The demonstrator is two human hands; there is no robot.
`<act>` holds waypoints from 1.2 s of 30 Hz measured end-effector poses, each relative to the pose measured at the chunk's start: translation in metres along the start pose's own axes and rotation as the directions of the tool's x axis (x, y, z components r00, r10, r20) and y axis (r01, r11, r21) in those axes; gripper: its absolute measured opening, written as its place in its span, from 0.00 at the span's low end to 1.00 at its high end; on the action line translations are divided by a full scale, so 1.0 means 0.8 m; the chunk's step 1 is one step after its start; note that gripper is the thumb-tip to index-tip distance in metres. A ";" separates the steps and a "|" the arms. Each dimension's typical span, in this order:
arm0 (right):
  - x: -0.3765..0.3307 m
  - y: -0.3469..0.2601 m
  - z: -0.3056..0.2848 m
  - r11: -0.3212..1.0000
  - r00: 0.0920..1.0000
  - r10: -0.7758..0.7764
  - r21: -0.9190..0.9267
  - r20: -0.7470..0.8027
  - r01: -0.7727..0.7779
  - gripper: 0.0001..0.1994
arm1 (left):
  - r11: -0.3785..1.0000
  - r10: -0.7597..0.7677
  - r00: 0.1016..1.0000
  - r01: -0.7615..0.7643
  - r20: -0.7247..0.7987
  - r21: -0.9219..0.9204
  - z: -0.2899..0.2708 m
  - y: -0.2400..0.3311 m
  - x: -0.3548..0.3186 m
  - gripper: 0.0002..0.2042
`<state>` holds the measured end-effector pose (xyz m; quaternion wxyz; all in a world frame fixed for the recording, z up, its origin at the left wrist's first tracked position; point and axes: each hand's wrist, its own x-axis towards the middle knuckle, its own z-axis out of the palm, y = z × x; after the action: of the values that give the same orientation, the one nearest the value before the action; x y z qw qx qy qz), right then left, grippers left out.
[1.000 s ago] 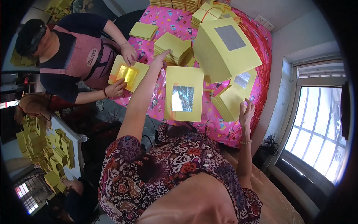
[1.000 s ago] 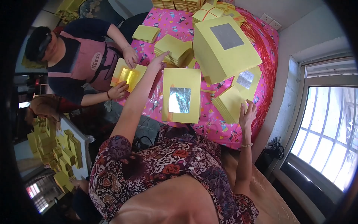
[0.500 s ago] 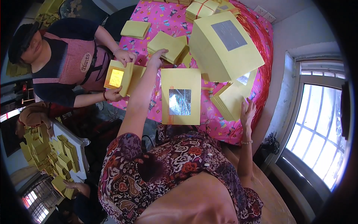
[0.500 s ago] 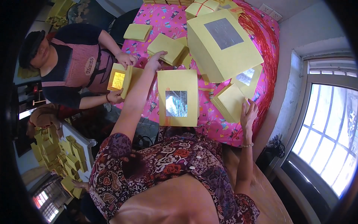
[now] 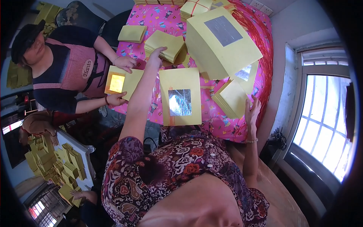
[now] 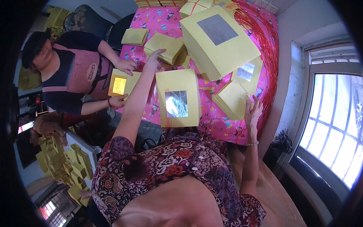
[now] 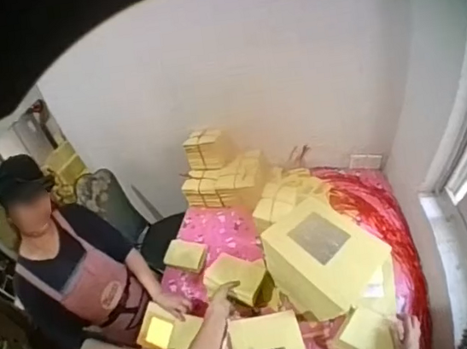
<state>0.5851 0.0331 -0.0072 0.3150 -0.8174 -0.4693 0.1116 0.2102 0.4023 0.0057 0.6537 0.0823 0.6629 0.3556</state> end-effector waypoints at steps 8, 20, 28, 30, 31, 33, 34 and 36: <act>-0.049 0.013 -0.046 0.992 0.999 -0.031 0.122 -0.020 0.034 0.18 | 0.932 0.352 0.928 -0.335 0.120 -0.142 -0.048 -0.007 -0.112 0.28; -0.050 -0.118 -0.160 0.788 0.920 -0.307 0.477 -0.246 0.390 0.12 | 0.607 0.781 0.571 -0.789 0.254 -0.093 0.022 -0.189 -0.424 0.40; -0.082 -0.176 -0.164 0.790 0.909 -0.394 0.456 -0.135 0.410 0.37 | 0.393 0.778 0.421 -0.905 0.466 0.161 0.091 -0.322 -0.422 0.42; -0.084 -0.161 -0.150 0.799 0.917 -0.388 0.460 -0.098 0.387 0.42 | 0.246 0.823 0.357 -0.925 0.441 0.291 0.105 -0.339 -0.405 0.41; -0.085 -0.152 -0.139 0.804 0.949 -0.313 0.520 -0.046 0.290 0.40 | 0.140 0.834 0.315 -0.915 0.452 0.379 0.111 -0.345 -0.404 0.41; -0.085 -0.137 -0.122 0.823 0.979 -0.203 0.543 0.003 0.170 0.38 | 0.049 0.830 0.281 -0.897 0.482 0.439 0.121 -0.363 -0.397 0.42; -0.084 -0.132 -0.118 0.823 0.980 -0.200 0.543 -0.001 0.169 0.38 | 0.032 0.797 0.311 -0.878 0.517 0.478 0.120 -0.372 -0.392 0.44; -0.082 -0.119 -0.116 0.816 0.993 -0.116 0.571 0.002 0.094 0.41 | 0.062 0.764 0.354 -0.873 0.540 0.484 0.120 -0.391 -0.391 0.44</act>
<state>0.5278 -0.0251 0.1163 0.5417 -0.6567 -0.4643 0.2443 0.4519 0.0280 0.0876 0.2883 0.7123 0.5266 0.3636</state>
